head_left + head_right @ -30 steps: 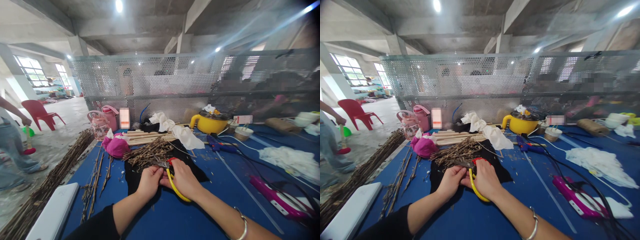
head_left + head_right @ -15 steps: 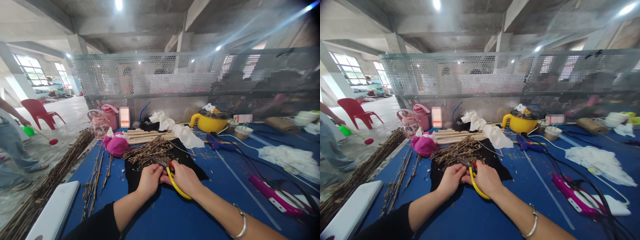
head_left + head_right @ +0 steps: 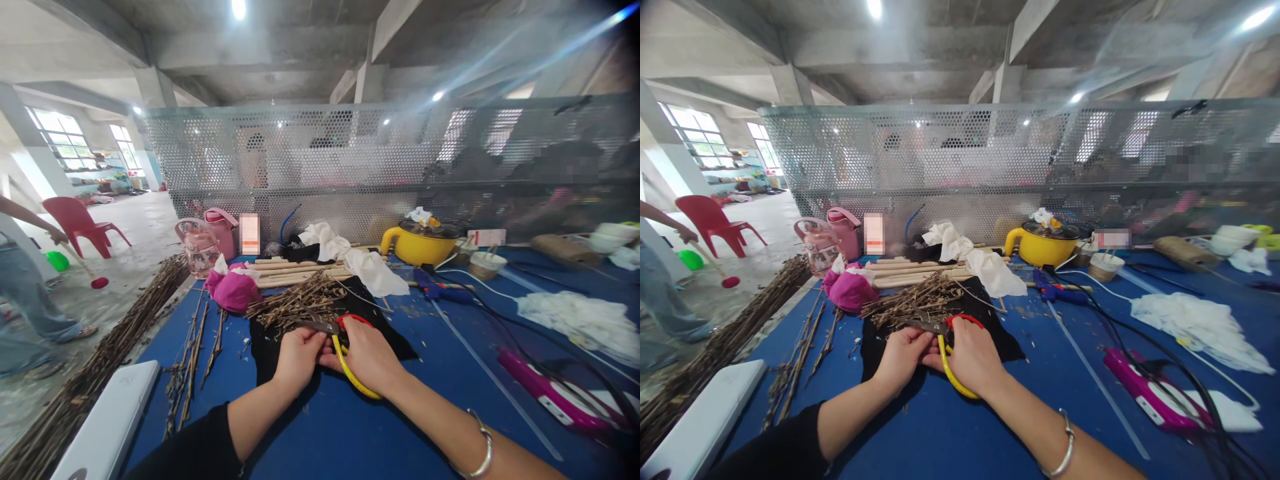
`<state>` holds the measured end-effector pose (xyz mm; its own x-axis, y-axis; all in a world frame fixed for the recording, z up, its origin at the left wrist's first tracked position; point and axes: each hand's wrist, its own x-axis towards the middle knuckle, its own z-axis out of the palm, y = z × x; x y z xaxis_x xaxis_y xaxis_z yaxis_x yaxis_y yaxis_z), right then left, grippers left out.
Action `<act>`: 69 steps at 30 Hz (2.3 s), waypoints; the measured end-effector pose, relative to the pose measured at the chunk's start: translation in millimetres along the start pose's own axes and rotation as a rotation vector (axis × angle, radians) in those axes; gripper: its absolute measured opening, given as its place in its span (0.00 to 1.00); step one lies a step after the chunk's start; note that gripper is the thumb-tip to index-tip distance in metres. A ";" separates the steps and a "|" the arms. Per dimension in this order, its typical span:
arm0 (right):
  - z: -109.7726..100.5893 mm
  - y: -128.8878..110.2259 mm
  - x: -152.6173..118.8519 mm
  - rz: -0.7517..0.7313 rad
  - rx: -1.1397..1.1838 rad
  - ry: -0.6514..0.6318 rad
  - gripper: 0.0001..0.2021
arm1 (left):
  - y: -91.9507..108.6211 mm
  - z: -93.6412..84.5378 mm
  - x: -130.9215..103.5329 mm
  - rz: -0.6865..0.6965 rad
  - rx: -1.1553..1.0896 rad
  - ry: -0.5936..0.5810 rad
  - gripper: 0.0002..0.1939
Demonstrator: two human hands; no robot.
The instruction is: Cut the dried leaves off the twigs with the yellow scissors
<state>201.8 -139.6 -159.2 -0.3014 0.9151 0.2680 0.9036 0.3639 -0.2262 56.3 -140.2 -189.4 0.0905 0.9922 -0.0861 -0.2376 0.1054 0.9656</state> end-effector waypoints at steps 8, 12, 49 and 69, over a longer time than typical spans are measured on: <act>1.0 -0.8 0.7 0.071 0.015 -0.099 0.23 | -0.5 0.2 0.5 -0.025 -0.055 -0.012 0.15; 2.6 0.4 1.3 0.018 -0.004 -0.023 0.23 | -0.6 0.3 0.9 -0.037 -0.033 0.003 0.15; -2.6 1.4 1.3 0.106 0.058 -0.122 0.21 | 14.0 3.9 -6.2 -0.061 -0.155 0.068 0.17; -5.3 -2.6 -0.9 0.117 0.014 -0.160 0.26 | 7.7 2.6 -3.1 -0.016 -0.052 0.116 0.13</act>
<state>201.3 -142.3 -153.9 -0.2400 0.9668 0.0875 0.9314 0.2547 -0.2602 56.7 -142.6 -181.1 -0.0167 0.9911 -0.1323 -0.2875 0.1220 0.9500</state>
